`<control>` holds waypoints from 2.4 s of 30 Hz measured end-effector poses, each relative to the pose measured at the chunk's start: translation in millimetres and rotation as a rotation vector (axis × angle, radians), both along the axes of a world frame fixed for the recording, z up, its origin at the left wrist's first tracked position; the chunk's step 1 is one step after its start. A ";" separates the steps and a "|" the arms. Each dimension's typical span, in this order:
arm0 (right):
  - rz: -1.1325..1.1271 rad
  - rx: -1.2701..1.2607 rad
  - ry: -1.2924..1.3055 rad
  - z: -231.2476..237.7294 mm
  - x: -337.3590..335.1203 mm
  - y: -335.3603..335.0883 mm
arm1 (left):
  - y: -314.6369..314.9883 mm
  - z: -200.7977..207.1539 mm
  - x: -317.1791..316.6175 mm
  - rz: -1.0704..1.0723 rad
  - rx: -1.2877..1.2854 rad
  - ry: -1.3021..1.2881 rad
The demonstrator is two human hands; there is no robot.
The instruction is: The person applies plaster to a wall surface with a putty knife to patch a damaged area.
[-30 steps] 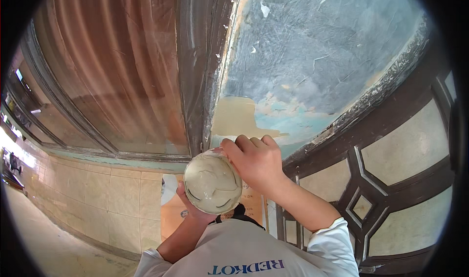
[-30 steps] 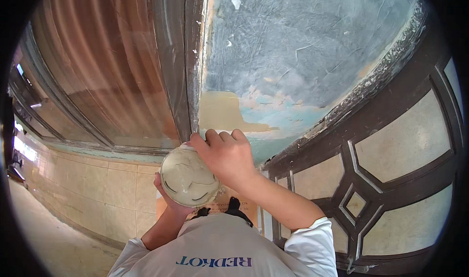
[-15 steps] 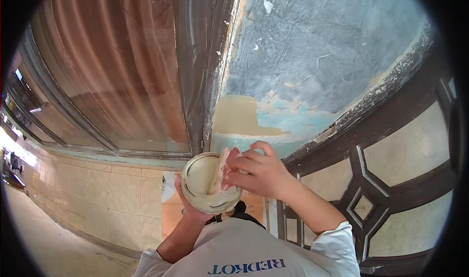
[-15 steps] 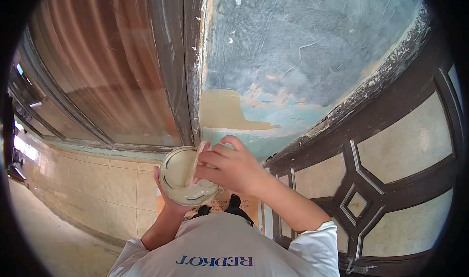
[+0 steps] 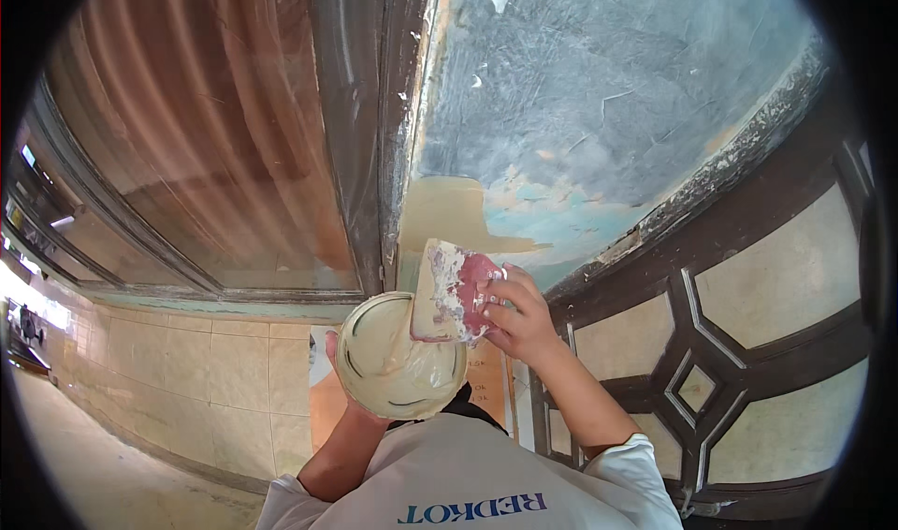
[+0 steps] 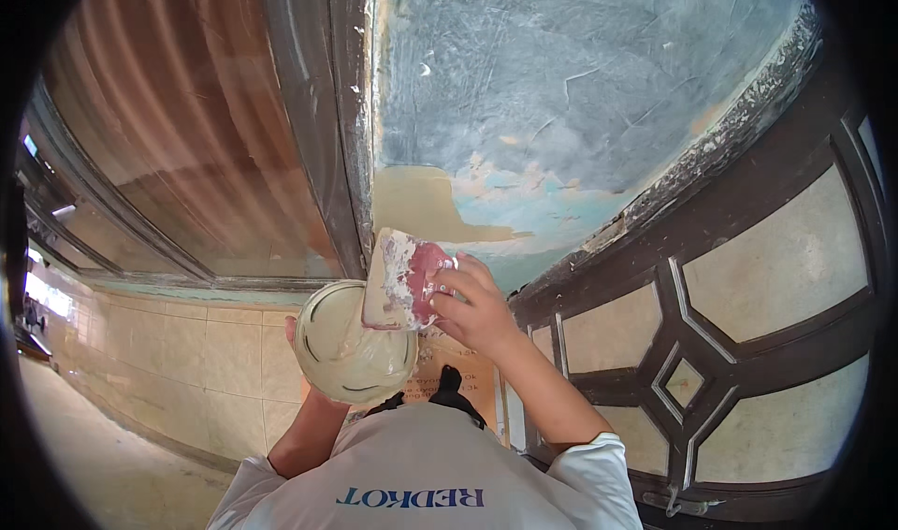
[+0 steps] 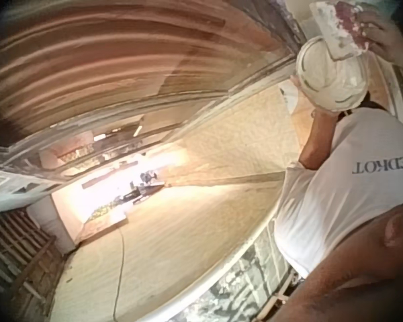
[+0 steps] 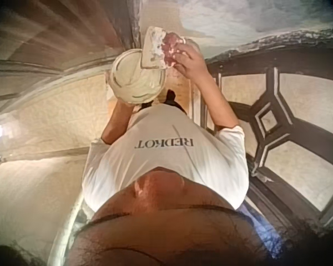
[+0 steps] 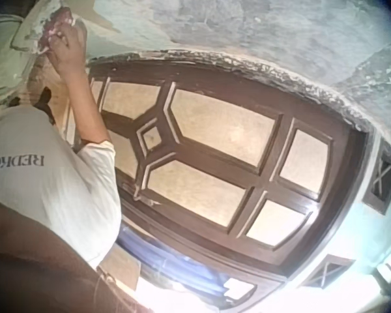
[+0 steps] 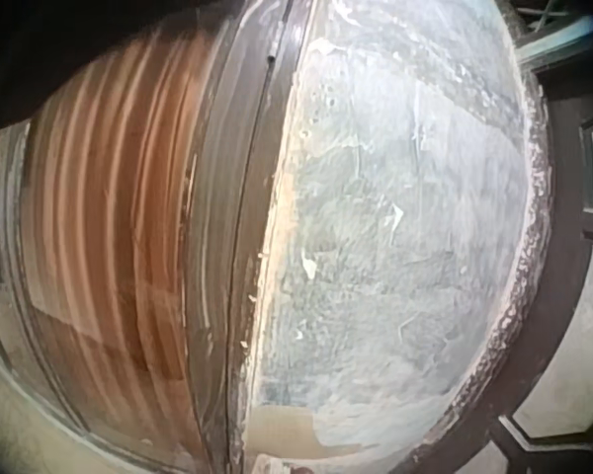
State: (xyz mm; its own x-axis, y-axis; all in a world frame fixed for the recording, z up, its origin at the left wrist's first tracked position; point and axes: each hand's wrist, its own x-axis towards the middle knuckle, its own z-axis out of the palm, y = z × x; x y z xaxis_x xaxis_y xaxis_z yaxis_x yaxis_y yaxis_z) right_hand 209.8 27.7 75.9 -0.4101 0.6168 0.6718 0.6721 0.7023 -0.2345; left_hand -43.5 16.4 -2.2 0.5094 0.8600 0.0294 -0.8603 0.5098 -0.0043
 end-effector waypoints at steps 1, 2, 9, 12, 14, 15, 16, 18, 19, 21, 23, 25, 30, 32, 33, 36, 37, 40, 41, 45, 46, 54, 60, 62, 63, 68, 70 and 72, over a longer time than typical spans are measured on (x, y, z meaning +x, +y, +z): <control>-0.019 0.013 0.004 -0.2 1.1 0.5 | -0.2 -0.4 0.0 0.005 -0.047 0.079; -0.030 0.031 0.035 -4.5 2.3 2.3 | -0.4 -0.5 0.6 0.011 -0.093 0.155; -0.090 0.111 0.066 -19.6 4.8 11.1 | -4.2 -1.6 -3.2 -0.024 -0.087 0.119; -0.095 0.160 0.070 -18.1 5.5 13.5 | -5.4 -3.5 -5.3 -0.052 -0.037 0.012; -0.096 0.168 0.052 -15.0 4.0 13.4 | -5.9 -4.7 -6.8 -0.058 -0.040 -0.026; -0.095 0.168 0.052 -14.7 5.3 14.4 | -6.1 -3.8 -6.9 -0.056 -0.040 -0.026; -0.089 0.185 0.042 -14.2 7.2 16.0 | -6.3 -1.8 -6.6 -0.051 -0.032 -0.022; -0.084 0.200 0.032 -13.1 8.7 18.4 | -5.5 -0.6 -6.2 -0.046 -0.026 -0.019; -0.086 0.225 0.017 -11.9 8.5 19.1 | -4.8 -0.6 -6.1 -0.063 -0.008 0.002; -0.089 0.249 0.002 -8.8 10.6 20.4 | -4.0 -3.7 -6.8 -0.080 0.009 0.023; -0.126 0.267 -0.013 -5.2 17.2 21.9 | -1.6 -15.0 -8.8 -0.065 0.073 0.085; -0.144 0.236 0.013 -2.6 23.1 22.5 | 0.9 -21.1 -12.4 -0.052 0.076 0.097; -0.210 0.017 0.067 29.9 25.3 12.8 | 5.1 -7.0 -11.6 -0.024 0.033 0.176; -0.189 -0.019 -0.010 55.7 17.6 11.0 | 4.4 -0.6 -11.3 0.034 -0.017 0.200; -0.169 -0.056 -0.088 67.4 12.6 9.6 | 4.7 -0.8 -11.2 0.032 -0.017 0.199; -0.204 -0.096 -0.296 93.3 -10.1 7.4 | 5.1 -0.5 -11.0 0.108 0.059 0.298; -0.204 -0.097 -0.296 100.6 -16.7 5.9 | 6.5 2.8 -9.9 0.127 0.067 0.310; -0.175 -0.262 -0.416 107.9 -33.8 3.9 | 10.8 12.2 -5.4 0.127 0.129 0.300; -0.141 -0.274 -0.450 106.8 -41.0 3.8 | 11.1 15.1 -3.7 0.113 0.181 0.279; -0.170 -0.186 -0.501 96.7 -66.6 20.3 | 5.7 17.2 4.8 0.081 0.209 0.390; -0.237 -0.126 -0.485 101.8 -69.3 23.7 | 4.7 14.8 6.2 0.073 0.170 0.358; -0.127 -0.219 -0.439 92.3 -74.9 14.1 | -0.4 9.0 5.0 0.064 0.162 0.326; -0.209 -0.123 -0.342 112.0 -63.1 13.7 | -4.8 10.6 5.9 0.039 0.127 0.285; -0.130 -0.133 -0.303 109.9 -52.4 10.9 | -3.7 5.0 9.1 0.062 0.049 0.309; -0.140 -0.125 -0.266 103.6 -44.5 11.5 | -2.7 4.8 10.5 0.060 0.050 0.309; -0.142 -0.134 -0.180 99.3 -16.4 5.9 | 0.2 13.2 22.2 -0.004 0.012 0.190; -0.122 -0.125 -0.150 100.8 -8.3 3.9 | 0.4 14.8 29.4 -0.003 -0.020 0.209; -0.117 -0.115 -0.133 100.6 0.6 2.5 | 1.6 13.9 36.3 -0.003 -0.048 0.227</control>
State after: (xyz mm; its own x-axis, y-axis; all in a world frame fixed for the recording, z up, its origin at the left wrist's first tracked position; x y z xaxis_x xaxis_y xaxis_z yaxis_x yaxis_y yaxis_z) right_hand 210.4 30.2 176.6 -0.4117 0.7347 0.5392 0.7777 0.5917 -0.2125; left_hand -7.2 18.0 11.7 0.5009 0.8560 -0.1275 -0.8405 0.5163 0.1645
